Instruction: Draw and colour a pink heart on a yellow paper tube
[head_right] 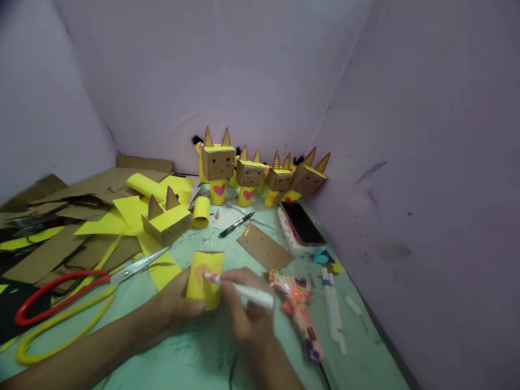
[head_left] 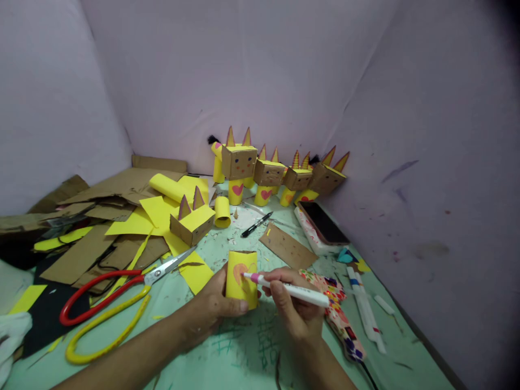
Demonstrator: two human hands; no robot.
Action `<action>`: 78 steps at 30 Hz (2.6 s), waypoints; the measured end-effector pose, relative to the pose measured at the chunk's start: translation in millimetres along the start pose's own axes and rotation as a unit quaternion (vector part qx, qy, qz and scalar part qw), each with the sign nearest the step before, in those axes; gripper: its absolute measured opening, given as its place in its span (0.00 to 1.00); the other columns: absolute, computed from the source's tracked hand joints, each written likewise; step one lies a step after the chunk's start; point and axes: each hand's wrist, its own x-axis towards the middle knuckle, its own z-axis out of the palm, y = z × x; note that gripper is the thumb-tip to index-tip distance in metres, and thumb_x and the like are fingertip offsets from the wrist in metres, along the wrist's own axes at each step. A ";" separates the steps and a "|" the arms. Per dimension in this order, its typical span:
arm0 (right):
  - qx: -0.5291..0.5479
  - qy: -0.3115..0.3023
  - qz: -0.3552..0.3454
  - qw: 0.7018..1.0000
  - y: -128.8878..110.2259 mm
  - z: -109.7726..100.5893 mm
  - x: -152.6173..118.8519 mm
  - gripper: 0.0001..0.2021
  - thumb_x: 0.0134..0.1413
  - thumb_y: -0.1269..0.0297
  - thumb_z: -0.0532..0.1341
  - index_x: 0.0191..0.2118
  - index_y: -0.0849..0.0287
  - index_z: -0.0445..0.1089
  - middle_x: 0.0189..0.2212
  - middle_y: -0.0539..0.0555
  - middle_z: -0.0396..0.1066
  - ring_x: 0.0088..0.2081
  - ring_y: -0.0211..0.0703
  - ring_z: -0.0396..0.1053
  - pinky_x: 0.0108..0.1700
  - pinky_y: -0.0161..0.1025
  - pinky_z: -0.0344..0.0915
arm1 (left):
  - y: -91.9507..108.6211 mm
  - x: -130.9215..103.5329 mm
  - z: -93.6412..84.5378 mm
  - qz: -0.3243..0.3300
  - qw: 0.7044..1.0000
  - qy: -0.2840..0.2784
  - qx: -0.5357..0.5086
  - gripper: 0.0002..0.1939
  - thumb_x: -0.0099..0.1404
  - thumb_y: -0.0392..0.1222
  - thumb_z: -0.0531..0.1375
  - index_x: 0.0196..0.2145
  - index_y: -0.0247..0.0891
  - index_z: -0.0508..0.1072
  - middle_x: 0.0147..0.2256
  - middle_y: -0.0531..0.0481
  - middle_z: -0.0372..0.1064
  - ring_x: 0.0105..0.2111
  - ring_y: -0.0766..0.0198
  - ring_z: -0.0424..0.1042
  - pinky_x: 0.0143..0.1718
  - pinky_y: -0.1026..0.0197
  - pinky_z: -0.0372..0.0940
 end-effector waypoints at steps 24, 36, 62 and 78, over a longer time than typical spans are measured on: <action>-0.035 -0.023 -0.007 0.999 -2.3 -1.4 -0.9 0.11 0.55 0.63 0.57 0.27 0.60 0.72 0.23 0.55 0.71 0.26 0.42 0.70 0.27 0.36 0.65 | 0.3 0.2 1.0 0.008 1.000 -0.005 -0.007 0.33 0.43 0.37 0.69 0.47 0.36 0.64 0.42 0.43 0.70 0.42 0.53 0.68 0.42 0.56 0.59; -0.040 -0.010 -0.014 0.999 -0.1 -1.2 -0.8 0.11 0.54 0.62 0.57 0.26 0.60 0.72 0.21 0.54 0.71 0.25 0.42 0.70 0.27 0.36 0.64 | -0.3 0.2 0.8 0.008 1.000 0.000 -0.015 0.34 0.43 0.37 0.69 0.48 0.36 0.64 0.43 0.42 0.69 0.43 0.52 0.67 0.44 0.55 0.59; -0.003 0.044 0.013 0.999 2.5 0.4 0.3 0.10 0.54 0.61 0.58 0.26 0.60 0.71 0.20 0.51 0.69 0.22 0.37 0.66 0.24 0.33 0.61 | 1.0 -1.2 0.3 0.001 1.000 -0.009 -0.026 0.31 0.43 0.35 0.68 0.46 0.35 0.66 0.41 0.43 0.69 0.43 0.53 0.67 0.44 0.56 0.60; -0.010 0.064 0.026 0.998 2.6 1.3 1.1 0.11 0.53 0.60 0.59 0.26 0.61 0.71 0.19 0.50 0.69 0.21 0.36 0.66 0.22 0.32 0.61 | -2.0 -2.0 1.5 0.011 1.000 0.001 -0.020 0.29 0.43 0.35 0.68 0.44 0.33 0.67 0.39 0.42 0.69 0.41 0.53 0.68 0.43 0.56 0.60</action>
